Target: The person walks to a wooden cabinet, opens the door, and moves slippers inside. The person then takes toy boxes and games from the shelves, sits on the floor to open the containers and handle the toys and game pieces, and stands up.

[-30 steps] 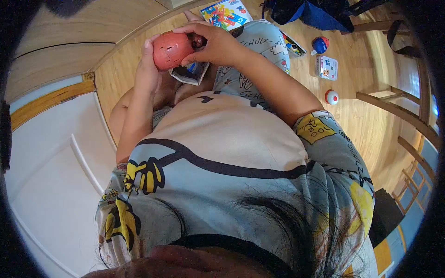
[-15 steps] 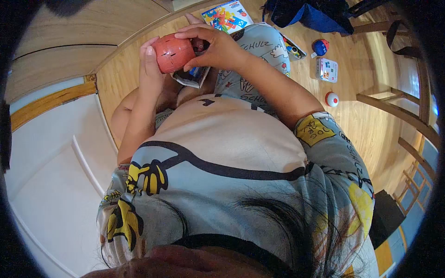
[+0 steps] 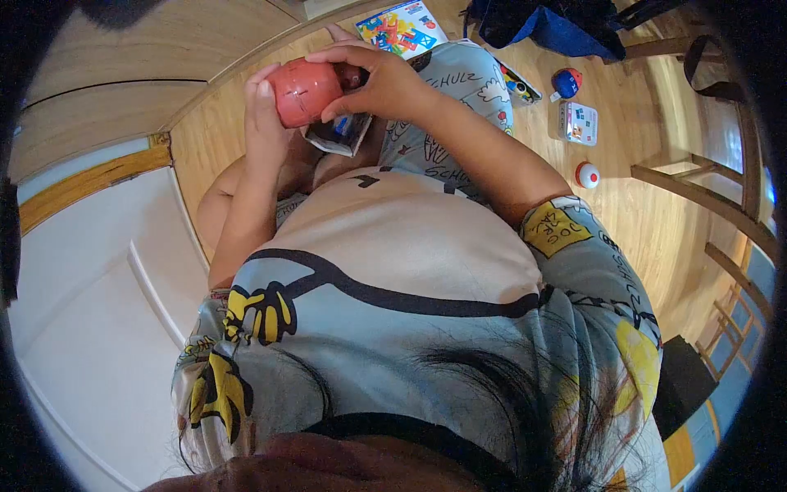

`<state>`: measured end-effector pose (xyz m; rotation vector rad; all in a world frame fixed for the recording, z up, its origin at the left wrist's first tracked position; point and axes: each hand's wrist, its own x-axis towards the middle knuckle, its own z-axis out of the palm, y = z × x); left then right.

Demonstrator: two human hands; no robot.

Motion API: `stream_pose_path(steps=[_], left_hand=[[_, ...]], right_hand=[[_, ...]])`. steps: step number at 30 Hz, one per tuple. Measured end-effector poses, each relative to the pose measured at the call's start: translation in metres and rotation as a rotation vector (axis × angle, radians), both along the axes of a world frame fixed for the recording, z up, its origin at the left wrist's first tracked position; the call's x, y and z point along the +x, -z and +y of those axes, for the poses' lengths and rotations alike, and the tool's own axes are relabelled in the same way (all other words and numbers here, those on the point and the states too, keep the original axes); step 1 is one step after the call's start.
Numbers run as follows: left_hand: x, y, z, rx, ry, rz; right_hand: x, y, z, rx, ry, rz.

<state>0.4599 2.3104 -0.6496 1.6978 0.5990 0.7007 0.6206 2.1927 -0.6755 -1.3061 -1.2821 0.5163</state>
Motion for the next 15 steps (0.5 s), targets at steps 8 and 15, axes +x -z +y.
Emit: stream_pose_path(steps=[8, 15], left_hand=[[0.007, -0.019, -0.002, -0.982, 0.200, -0.124], [0.000, -0.002, 0.005, -1.269, 0.265, -0.260]], right_hand=[[0.001, -0.017, 0.000, -0.030, -0.005, 0.373], [-0.002, 0.004, 0.006, 0.078, -0.090, 0.472]])
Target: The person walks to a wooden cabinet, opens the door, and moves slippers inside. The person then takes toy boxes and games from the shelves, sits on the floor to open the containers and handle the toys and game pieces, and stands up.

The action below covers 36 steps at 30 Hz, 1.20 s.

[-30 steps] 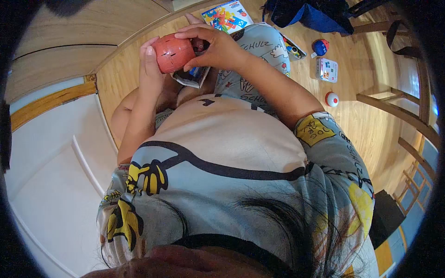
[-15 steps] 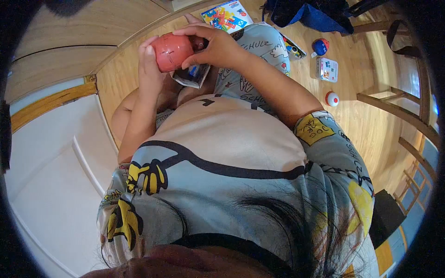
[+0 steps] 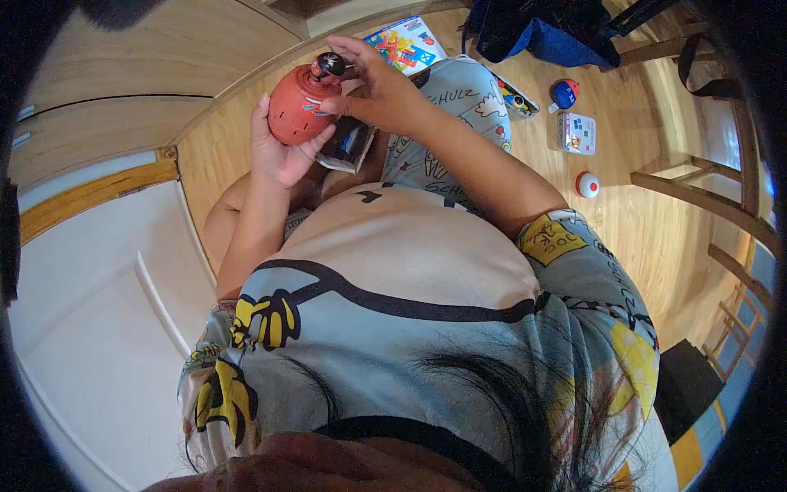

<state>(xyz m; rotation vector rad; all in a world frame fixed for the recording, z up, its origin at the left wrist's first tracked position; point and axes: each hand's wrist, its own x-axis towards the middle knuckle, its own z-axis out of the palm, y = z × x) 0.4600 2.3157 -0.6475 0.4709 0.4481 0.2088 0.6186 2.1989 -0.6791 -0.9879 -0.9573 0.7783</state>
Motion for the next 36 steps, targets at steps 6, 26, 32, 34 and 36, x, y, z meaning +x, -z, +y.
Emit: stream_pose_path(steps=[6, 26, 32, 34, 36], left_hand=[[-0.002, 0.002, 0.002, -0.021, 0.001, 0.020], [0.011, -0.009, -0.014, 0.154, -0.019, 0.179], [0.015, -0.018, -0.018, 0.232, -0.070, 0.271], [0.017, -0.020, -0.020, 0.253, -0.095, 0.291], [0.018, -0.023, -0.022, 0.305, -0.110, 0.273]], right_hand=[[-0.002, -0.003, -0.005, -0.009, -0.009, 0.016], [-0.002, -0.002, -0.005, -0.050, 0.102, -0.040], [-0.001, 0.014, 0.005, -0.030, 0.032, 0.065], [-0.003, 0.016, 0.006, -0.007, 0.020, 0.095], [-0.001, 0.015, 0.006, 0.004, 0.024, 0.043]])
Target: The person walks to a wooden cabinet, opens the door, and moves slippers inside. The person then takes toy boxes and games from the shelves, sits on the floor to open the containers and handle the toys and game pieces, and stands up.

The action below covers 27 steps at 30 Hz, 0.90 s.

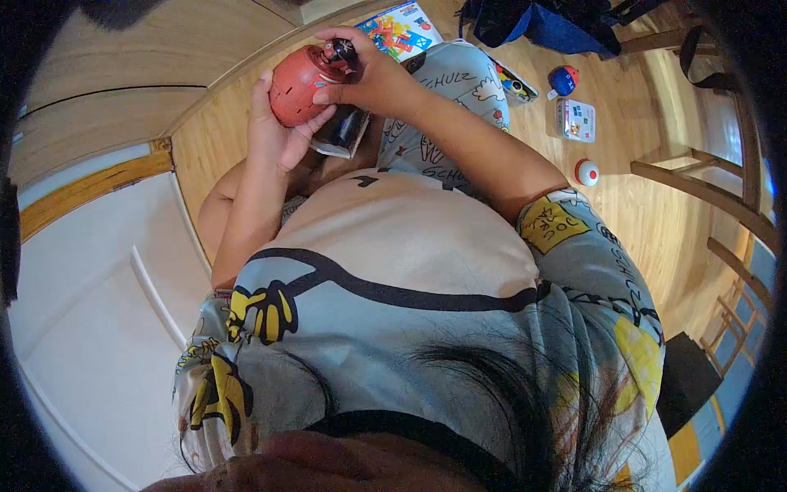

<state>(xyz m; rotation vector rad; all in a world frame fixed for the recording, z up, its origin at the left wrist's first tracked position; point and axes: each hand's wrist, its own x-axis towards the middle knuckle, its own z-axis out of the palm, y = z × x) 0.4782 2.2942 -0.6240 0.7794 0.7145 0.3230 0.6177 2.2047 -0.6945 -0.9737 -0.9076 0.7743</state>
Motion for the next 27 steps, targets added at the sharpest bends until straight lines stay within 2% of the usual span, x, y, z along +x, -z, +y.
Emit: stream_pose_path(steps=[5, 7, 9, 11, 12, 13, 14, 16, 18, 20, 21, 25, 27], left_hand=[[-0.001, 0.000, 0.003, -0.050, 0.035, -0.008], [-0.001, 0.000, 0.008, -0.081, 0.049, -0.002], [-0.005, -0.002, 0.016, -0.123, 0.237, -0.068], [-0.008, -0.012, 0.017, -0.130, 0.288, -0.103], [-0.009, -0.015, 0.017, -0.022, 0.314, -0.060], [-0.010, -0.016, 0.017, 0.086, 0.339, -0.019], [-0.011, -0.016, 0.019, 0.086, 0.338, -0.018], [-0.015, -0.014, 0.022, 0.320, 0.431, 0.107], [-0.017, -0.009, 0.023, 0.342, 0.392, 0.099], [-0.017, -0.006, 0.020, 0.365, 0.355, 0.090], [-0.016, -0.004, 0.015, 0.461, 0.340, 0.088], [-0.014, 0.008, 0.013, 0.744, 0.337, 0.110], [-0.016, 0.010, 0.015, 0.738, 0.346, 0.117]], right_hand=[[0.002, 0.001, 0.000, 0.026, 0.008, -0.059], [0.005, -0.008, -0.001, 0.022, -0.026, 0.040], [0.012, -0.020, -0.012, 0.006, -0.066, 0.082], [0.020, -0.035, -0.022, -0.162, -0.131, 0.210], [0.022, -0.042, -0.025, -0.171, -0.155, 0.354], [0.026, -0.039, -0.026, -0.172, -0.156, 0.355], [0.033, -0.033, -0.027, -0.177, -0.228, 0.340], [0.042, -0.017, -0.027, -0.184, -0.299, 0.323], [0.041, -0.005, -0.028, -0.299, -0.303, 0.441], [0.037, -0.009, -0.033, -0.305, -0.264, 0.514], [0.034, -0.014, -0.034, -0.311, -0.228, 0.588], [0.029, -0.011, -0.032, -0.287, -0.216, 0.470], [0.027, -0.013, -0.031, -0.305, -0.207, 0.383]])
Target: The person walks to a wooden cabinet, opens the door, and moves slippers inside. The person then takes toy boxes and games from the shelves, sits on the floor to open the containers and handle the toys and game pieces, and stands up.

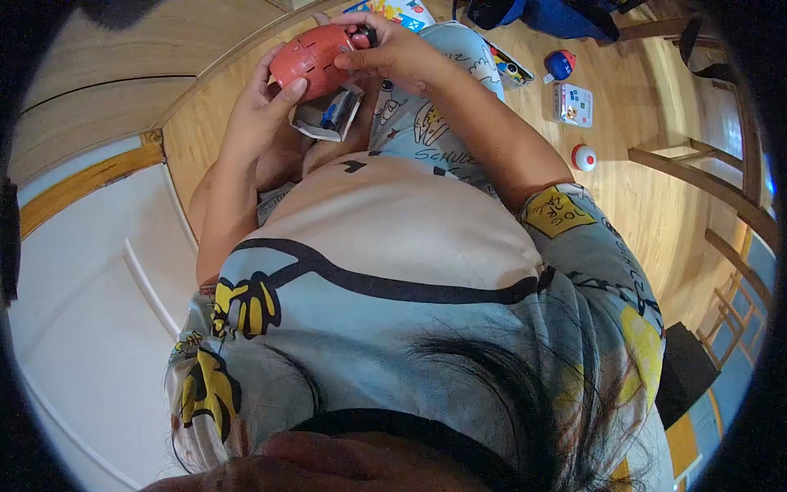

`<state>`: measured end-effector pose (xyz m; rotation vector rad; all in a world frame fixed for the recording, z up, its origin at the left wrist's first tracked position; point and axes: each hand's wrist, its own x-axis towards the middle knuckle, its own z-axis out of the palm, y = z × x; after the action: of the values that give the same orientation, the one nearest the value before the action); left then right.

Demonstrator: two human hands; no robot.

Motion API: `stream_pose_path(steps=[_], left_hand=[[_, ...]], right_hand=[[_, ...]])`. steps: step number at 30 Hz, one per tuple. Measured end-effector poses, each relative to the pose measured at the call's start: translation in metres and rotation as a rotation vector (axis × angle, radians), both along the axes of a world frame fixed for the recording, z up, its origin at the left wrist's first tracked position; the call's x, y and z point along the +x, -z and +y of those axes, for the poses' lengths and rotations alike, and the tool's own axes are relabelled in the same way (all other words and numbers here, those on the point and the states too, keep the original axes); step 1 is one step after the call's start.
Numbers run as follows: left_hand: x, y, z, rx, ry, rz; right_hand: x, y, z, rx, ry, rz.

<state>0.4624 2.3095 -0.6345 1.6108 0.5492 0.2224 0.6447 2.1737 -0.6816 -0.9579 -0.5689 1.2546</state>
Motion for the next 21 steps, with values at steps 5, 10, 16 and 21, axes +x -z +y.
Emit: stream_pose_path(steps=[5, 10, 16, 21], left_hand=[[0.002, -0.004, -0.004, -0.052, -0.030, 0.038], [0.003, -0.009, -0.006, -0.094, -0.036, 0.057], [0.007, 0.006, -0.004, -0.233, -0.057, -0.092], [0.012, -0.009, -0.015, -0.365, -0.132, -0.084]], right_hand=[[-0.002, -0.004, 0.002, -0.018, -0.030, -0.009], [-0.005, -0.003, 0.003, -0.029, -0.012, -0.067], [-0.011, -0.003, 0.005, -0.080, 0.073, -0.082], [-0.006, -0.001, 0.002, 0.009, 0.003, 0.046]])
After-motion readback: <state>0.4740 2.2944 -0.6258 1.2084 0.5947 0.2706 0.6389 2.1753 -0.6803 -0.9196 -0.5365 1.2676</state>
